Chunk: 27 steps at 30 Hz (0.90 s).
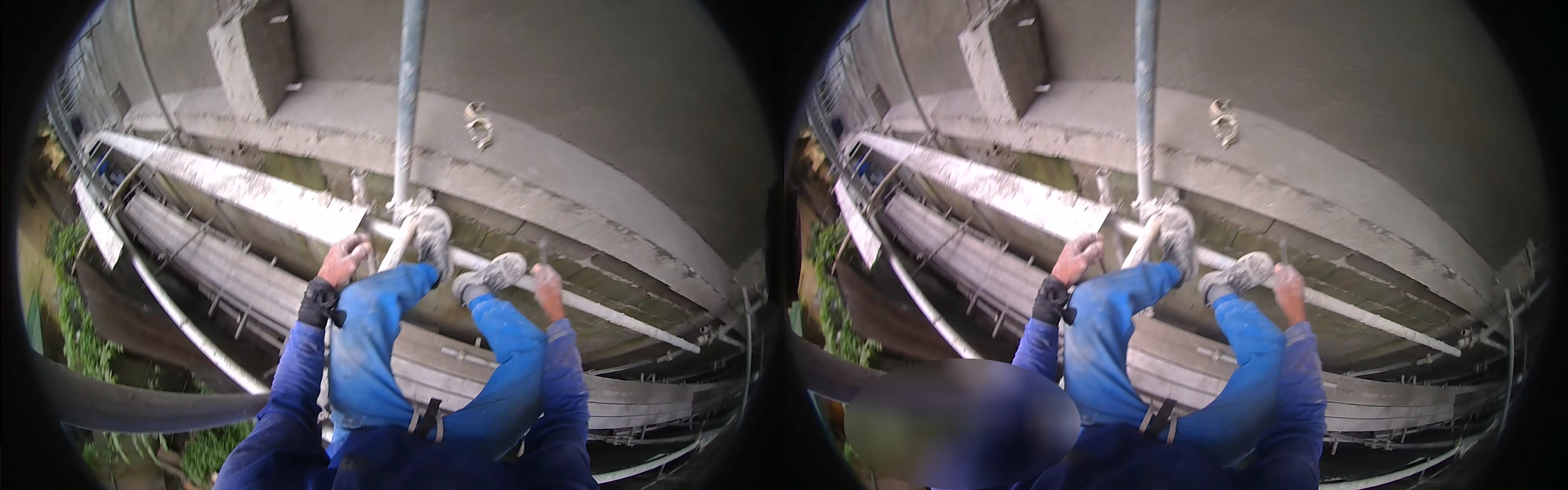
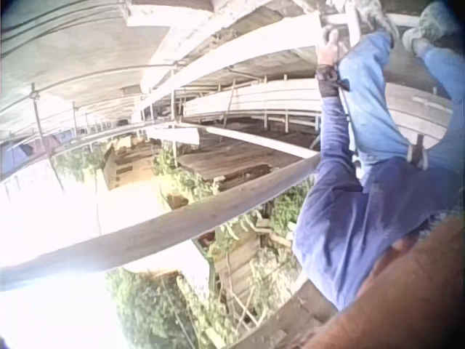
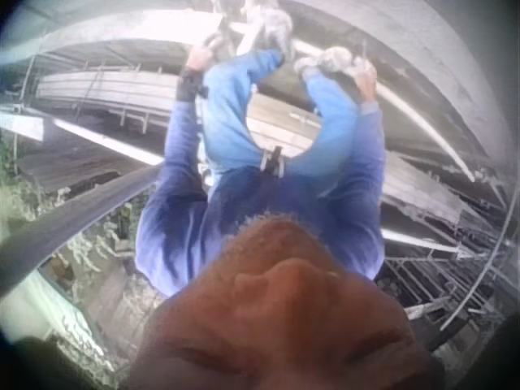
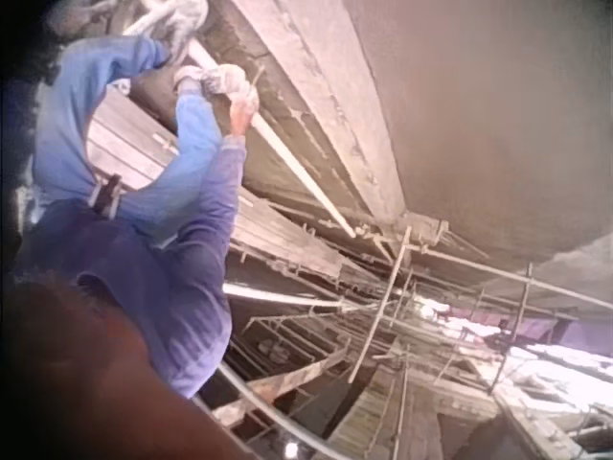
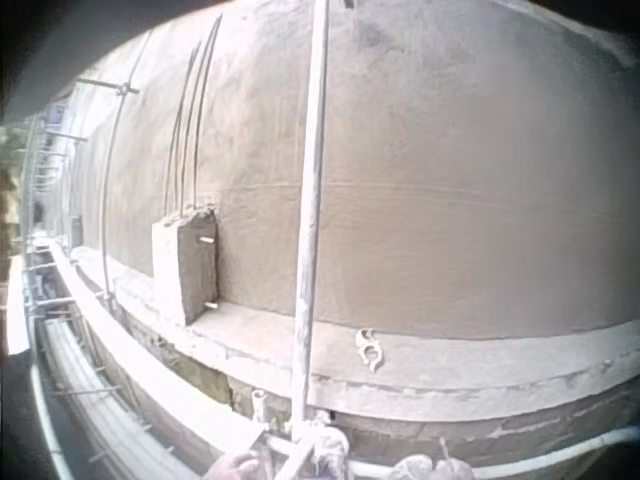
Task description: The person is assembling scaffolding on the exterior of a building. They use a spanner to tighten couplers on metal poles, secure a horizontal pole to the vertical structure, and adjust the scaffolding components while standing on the platform.
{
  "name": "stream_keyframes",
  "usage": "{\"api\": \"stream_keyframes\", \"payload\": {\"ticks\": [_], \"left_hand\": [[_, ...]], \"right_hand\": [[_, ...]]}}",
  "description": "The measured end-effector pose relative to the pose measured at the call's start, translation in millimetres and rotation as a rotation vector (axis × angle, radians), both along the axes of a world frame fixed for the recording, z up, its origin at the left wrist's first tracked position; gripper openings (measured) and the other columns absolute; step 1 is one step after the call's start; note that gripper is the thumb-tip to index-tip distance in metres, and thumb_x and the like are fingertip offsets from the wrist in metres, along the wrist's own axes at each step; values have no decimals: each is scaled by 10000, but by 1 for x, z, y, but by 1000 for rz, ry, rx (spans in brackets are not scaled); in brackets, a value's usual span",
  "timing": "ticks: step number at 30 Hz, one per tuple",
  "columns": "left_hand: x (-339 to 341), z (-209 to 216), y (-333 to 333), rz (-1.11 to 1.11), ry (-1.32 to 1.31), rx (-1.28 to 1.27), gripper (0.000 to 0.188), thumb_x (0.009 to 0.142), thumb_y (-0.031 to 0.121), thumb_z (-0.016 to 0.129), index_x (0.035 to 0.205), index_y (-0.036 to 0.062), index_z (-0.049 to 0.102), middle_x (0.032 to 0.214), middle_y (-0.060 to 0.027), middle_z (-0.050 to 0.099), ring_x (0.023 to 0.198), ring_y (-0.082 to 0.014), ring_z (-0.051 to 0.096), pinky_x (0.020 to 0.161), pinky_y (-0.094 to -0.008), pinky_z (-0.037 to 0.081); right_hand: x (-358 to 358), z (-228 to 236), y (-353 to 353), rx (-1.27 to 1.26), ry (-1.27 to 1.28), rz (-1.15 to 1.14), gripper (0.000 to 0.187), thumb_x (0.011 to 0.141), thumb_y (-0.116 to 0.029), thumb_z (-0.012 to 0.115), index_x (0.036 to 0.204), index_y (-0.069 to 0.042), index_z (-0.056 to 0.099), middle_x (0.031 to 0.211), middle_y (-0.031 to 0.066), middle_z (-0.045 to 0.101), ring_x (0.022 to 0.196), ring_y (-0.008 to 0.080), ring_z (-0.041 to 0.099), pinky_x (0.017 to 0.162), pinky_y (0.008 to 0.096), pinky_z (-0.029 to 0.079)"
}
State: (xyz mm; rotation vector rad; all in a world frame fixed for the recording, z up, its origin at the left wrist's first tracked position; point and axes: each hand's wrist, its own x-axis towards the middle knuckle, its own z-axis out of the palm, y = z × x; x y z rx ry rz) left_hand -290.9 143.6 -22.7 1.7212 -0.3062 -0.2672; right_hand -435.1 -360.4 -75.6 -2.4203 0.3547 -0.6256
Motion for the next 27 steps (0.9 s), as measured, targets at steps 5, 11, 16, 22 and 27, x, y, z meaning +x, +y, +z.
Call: {"api": "stream_keyframes", "payload": {"ticks": [5, 11, 16, 22, 27], "left_hand": [[-20, -118, 42, 88, -281, 789, 458, 873, 347, 628, 1135, -28, 594, 1092, -241, 641, 1044, -334, 621, 886, -410, 495], [-75, -220, 30, 71, 156, 667, 654, 708, 464, 725, 1072, -59, 578, 1042, -285, 644, 1029, -385, 622, 877, -440, 482], [-61, -207, 17, 5, 329, 522, 539, 699, 333, 716, 1035, -71, 596, 1002, -273, 660, 980, -347, 650, 802, -410, 511], [-64, -207, 11, 18, 271, 517, 640, 666, 372, 725, 1084, -93, 587, 1042, -285, 647, 1015, -353, 632, 852, -408, 496], [-58, -214, 18, 30, 198, 682, 664, 670, 398, 728, 1095, -85, 562, 994, -303, 648, 986, -396, 635, 833, -440, 501]], "right_hand": [[-2, 56, 18, 496, 58, -120, 389, 985, -368, 470, 919, -21, 632, 530, -17, 472, 398, 70, 412, 375, 266, 317], [-15, 33, 29, 533, 191, -87, 402, 984, -388, 470, 964, -18, 627, 534, 7, 495, 392, 91, 437, 369, 256, 331], [-20, 31, 24, 545, 248, -129, 420, 971, -409, 476, 933, -18, 625, 539, -2, 468, 448, 91, 450, 417, 276, 368], [-21, 30, 26, 458, 335, -73, 415, 962, -402, 483, 803, -31, 579, 536, 24, 479, 457, 126, 469, 448, 317, 381], [-6, 24, 21, 395, 335, -13, 390, 966, -392, 479, 808, -43, 557, 529, 14, 478, 422, 109, 446, 407, 291, 352]]}}
